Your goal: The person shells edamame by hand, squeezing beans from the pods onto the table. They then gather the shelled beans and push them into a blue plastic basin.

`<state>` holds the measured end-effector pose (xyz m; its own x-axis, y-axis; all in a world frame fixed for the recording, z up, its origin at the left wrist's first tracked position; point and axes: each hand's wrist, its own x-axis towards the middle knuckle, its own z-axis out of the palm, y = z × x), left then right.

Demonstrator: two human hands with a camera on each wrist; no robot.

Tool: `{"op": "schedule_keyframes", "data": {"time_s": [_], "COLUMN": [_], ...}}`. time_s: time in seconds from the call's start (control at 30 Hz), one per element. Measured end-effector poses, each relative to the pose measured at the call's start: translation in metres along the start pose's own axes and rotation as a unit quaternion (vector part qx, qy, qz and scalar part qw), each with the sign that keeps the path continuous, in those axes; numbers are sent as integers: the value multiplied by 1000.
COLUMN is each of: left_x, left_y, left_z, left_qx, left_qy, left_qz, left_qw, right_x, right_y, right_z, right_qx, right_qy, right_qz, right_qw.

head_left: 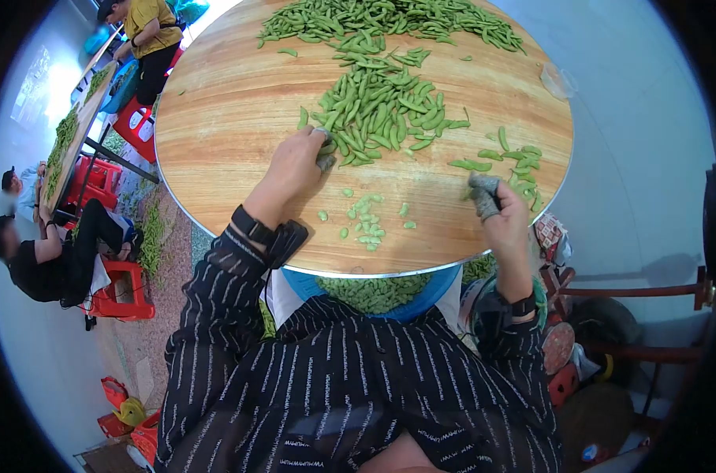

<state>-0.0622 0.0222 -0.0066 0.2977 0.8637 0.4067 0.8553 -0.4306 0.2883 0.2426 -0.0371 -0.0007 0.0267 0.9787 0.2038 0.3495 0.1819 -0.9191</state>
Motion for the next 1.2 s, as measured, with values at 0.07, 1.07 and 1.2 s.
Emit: {"op": "schedule_keyframes", "data": {"time_s": [0.07,1.07,1.2], "left_x": [5,-12,-28], "left_y": [1,-11,40], "left_z": [2,-13,-22], "left_qx": [24,-310,-541], "left_qy": [-26,7,-31], "left_qz": [-10,-204,-153], "left_qw": [999,928,827], "right_x": [-8,-9,-4], "right_y": [-4,-28,-39], "right_z": [17,60,76], "right_qx": [51,164,409], "right_qy": [-34,-184,-201], "right_qz": [14,22,152], "right_qw": [998,969,877]}}
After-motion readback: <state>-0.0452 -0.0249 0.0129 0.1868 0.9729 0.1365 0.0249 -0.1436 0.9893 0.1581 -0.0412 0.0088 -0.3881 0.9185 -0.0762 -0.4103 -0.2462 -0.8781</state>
